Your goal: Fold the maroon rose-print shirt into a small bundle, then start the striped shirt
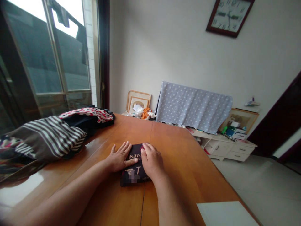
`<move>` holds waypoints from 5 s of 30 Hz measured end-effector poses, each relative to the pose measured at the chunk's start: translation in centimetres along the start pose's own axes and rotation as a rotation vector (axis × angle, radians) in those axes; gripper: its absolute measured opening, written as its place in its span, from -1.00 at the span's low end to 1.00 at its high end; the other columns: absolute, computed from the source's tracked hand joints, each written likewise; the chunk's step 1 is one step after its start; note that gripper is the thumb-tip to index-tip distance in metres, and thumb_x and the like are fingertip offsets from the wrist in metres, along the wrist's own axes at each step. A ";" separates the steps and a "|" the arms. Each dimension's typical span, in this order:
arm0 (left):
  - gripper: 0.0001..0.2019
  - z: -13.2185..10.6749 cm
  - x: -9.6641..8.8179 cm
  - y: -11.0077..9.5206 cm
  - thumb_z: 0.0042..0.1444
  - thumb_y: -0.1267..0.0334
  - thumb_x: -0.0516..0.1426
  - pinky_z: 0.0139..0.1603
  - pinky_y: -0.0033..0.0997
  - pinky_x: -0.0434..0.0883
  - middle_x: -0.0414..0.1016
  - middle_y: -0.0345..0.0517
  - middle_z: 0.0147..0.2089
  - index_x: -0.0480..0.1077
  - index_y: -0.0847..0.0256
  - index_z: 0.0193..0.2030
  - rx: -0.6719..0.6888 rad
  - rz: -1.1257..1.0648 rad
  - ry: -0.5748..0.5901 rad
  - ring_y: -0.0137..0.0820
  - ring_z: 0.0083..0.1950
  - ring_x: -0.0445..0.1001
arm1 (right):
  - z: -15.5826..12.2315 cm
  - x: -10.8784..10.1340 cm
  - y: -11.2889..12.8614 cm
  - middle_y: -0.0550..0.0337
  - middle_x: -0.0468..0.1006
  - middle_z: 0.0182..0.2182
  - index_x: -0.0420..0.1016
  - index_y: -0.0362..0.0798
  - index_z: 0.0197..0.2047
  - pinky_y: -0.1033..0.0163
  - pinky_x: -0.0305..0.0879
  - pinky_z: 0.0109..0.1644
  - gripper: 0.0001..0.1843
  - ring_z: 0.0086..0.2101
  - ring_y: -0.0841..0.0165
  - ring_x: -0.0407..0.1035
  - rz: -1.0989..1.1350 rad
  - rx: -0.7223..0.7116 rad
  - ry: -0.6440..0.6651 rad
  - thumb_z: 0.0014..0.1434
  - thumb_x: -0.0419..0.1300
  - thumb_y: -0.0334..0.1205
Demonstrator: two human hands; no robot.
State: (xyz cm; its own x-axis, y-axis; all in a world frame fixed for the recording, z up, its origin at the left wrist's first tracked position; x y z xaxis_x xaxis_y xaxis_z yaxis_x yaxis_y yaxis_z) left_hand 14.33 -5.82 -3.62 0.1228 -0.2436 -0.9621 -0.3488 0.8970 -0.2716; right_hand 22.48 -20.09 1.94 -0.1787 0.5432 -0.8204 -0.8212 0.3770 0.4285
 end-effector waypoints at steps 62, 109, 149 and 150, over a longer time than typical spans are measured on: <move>0.18 -1.0 -1.3 0.2 -0.06 -0.57 -0.03 0.41 0.48 -0.39 -0.31 0.16 0.58 -0.11 0.18 0.56 0.098 -0.073 0.094 0.08 0.58 -0.42 | -1.6 3.8 -8.2 0.17 0.59 -0.51 0.50 -0.09 -0.36 0.31 0.31 -0.44 -0.83 -0.52 0.32 0.45 0.597 0.702 0.190 0.01 0.28 -0.16; -0.53 0.3 -3.1 4.6 0.24 -0.05 0.00 0.00 -0.19 0.43 0.59 0.09 0.13 0.46 0.06 0.17 -0.081 -0.192 -0.107 -0.04 0.13 0.55 | 0.9 0.4 -8.2 0.13 0.65 -0.30 0.60 -0.01 -0.23 0.30 0.24 -0.25 -0.75 -0.30 0.28 0.49 -0.272 0.481 0.255 0.17 0.16 -0.07; -0.23 -0.6 0.4 -3.3 0.32 -0.27 -0.24 0.42 0.45 -0.16 -0.10 0.09 0.57 0.03 0.14 0.51 0.209 -0.114 0.069 -0.06 0.59 -0.22 | -10.8 -2.1 -1.2 0.02 0.14 0.43 0.09 0.04 0.48 -0.19 -0.18 0.49 -0.17 0.42 0.13 -0.04 -0.218 -0.035 0.180 0.25 0.21 0.10; -0.23 -0.7 0.4 -3.3 0.32 -0.27 -0.23 0.42 0.45 -0.16 -0.09 0.10 0.57 0.04 0.14 0.51 0.210 -0.115 0.068 -0.05 0.59 -0.22 | -11.1 -2.1 -0.9 0.01 0.16 0.42 0.10 0.03 0.48 -0.20 -0.17 0.49 -0.20 0.41 0.14 -0.02 -0.266 -0.057 0.172 0.26 0.20 0.04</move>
State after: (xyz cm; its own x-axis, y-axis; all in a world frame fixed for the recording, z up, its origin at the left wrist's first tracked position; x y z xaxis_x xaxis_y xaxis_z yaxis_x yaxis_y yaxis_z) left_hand 14.93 -9.15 -3.12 0.0848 -0.3665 -0.9266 -0.1341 0.9172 -0.3751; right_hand 17.58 -29.85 -0.92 -0.0390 0.2943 -0.9549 -0.8794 0.4437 0.1727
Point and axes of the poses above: each hand's wrist, its own z-axis towards the middle knuckle, its own x-axis out of the palm, y = z × x, the point moved 9 cm from there along z, towards the middle knuckle
